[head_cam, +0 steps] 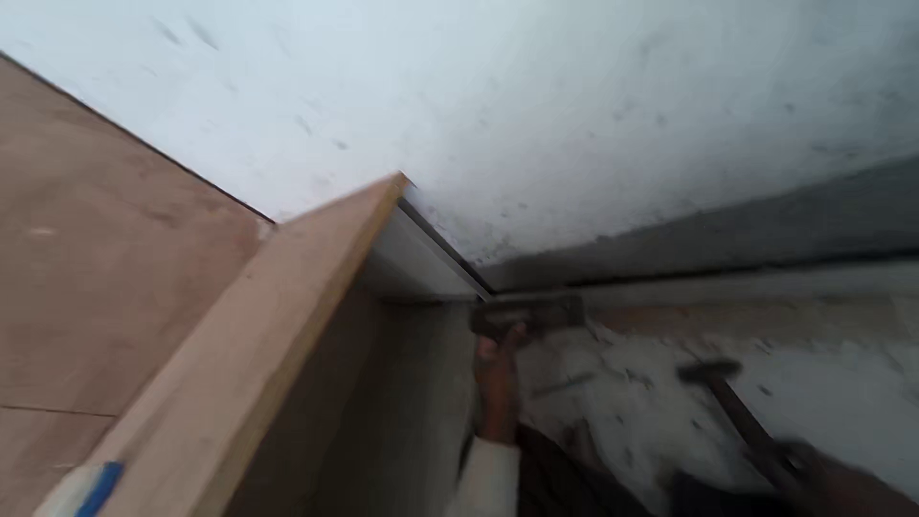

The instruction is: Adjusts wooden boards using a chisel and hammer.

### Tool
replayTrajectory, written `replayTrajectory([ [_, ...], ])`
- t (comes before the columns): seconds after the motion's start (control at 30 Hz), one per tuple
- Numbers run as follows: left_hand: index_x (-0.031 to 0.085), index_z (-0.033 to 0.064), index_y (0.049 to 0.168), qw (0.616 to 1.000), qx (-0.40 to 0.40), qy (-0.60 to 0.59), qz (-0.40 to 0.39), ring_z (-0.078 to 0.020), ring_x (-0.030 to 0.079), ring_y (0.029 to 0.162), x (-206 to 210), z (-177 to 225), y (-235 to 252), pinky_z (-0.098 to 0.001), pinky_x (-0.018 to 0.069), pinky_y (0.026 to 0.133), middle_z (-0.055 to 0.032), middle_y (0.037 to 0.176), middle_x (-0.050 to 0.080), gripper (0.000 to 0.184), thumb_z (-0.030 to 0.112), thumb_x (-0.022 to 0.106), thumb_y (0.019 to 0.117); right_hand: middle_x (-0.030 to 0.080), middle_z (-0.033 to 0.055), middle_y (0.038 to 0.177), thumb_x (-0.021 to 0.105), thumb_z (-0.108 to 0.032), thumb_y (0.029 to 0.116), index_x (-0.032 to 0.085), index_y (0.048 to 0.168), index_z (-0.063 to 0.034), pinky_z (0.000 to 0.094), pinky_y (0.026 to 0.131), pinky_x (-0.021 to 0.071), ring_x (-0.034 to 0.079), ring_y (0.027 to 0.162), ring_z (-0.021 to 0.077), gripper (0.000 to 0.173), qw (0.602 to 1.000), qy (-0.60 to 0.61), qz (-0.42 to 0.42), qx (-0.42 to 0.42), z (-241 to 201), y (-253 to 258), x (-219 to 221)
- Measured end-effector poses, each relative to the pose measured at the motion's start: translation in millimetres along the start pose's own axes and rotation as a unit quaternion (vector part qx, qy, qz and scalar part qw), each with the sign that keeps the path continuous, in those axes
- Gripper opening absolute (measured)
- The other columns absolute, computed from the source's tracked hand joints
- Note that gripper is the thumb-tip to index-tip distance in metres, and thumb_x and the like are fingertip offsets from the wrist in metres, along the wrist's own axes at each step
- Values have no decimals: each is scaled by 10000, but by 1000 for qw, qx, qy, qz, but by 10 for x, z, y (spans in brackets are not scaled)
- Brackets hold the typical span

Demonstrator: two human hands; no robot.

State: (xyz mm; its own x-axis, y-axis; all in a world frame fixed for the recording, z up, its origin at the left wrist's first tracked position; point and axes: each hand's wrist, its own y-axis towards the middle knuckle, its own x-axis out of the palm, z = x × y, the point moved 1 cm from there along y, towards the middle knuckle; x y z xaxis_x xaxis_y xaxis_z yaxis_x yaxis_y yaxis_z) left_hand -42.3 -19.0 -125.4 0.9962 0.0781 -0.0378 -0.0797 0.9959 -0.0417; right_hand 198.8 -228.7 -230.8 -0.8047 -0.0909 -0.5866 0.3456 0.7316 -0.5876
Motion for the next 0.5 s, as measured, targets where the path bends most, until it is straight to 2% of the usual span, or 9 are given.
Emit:
replayTrajectory([
  [0.03,624,-5,1139,1000,-4,-18,-19,-120,708,830,-61,-44,-18,-309,603,799,-51,942,727,161,25,627,981,677,353,1086,594,-491,1008,654,1239,53,744,841,463,652,1016,565,594,998,-37,53,-26,75,-5,65],
  [0.07,628,29,1140,997,-1,-50,-51,-119,719,817,-100,-59,-21,-308,618,789,-33,946,737,144,28,596,999,686,317,1101,635,-484,991,674,1237,23,719,808,488,671,976,535,565,991,-45,114,-62,103,-6,88],
  [0.13,653,40,1102,986,1,-124,-113,-143,735,776,-142,-20,-58,-313,635,752,-49,936,752,160,-21,547,998,721,198,1095,657,-456,978,672,1277,-22,599,741,573,720,877,384,527,965,20,205,-164,-13,-51,31],
  [0.17,665,33,1076,979,1,-144,-143,-149,735,753,-148,7,-96,-315,637,733,-61,924,754,182,-46,530,984,732,135,1086,658,-414,983,650,1320,-39,514,729,597,725,846,289,504,952,91,214,-200,-153,-105,-34],
  [0.23,665,57,1073,971,-2,-132,-202,-139,734,750,-143,28,-249,-310,638,732,-49,925,755,203,-45,517,981,726,32,1087,636,-303,992,552,1432,-76,353,715,617,712,822,139,502,927,247,149,-242,-435,-287,-137],
  [0.33,654,79,1093,958,-17,-101,-269,-124,732,766,-26,12,-559,-299,635,748,-26,931,752,207,-35,516,991,726,23,1065,605,-198,1008,502,1462,-102,308,699,640,731,816,135,475,877,396,46,-269,-653,-555,-141],
  [0.37,650,79,1088,954,-23,-94,-283,-117,727,759,21,-4,-661,-297,632,744,-16,911,749,201,-41,532,979,728,20,999,596,-184,1017,553,1411,-86,298,682,639,728,776,125,408,866,417,53,-272,-669,-629,-118],
  [0.43,682,45,1019,953,-50,-90,-285,-127,719,712,75,-35,-834,-316,626,715,-37,827,748,170,-59,588,924,719,-17,842,596,-180,1028,694,1173,-67,255,608,612,688,659,72,209,856,415,129,-281,-634,-732,-64],
  [0.5,674,-18,980,952,-89,-100,-274,-140,716,683,74,-1,-953,-317,625,707,-69,778,738,132,-91,621,883,693,-67,780,575,-250,1025,737,1031,-94,220,574,572,641,622,19,225,862,359,189,-305,-524,-747,-41],
])
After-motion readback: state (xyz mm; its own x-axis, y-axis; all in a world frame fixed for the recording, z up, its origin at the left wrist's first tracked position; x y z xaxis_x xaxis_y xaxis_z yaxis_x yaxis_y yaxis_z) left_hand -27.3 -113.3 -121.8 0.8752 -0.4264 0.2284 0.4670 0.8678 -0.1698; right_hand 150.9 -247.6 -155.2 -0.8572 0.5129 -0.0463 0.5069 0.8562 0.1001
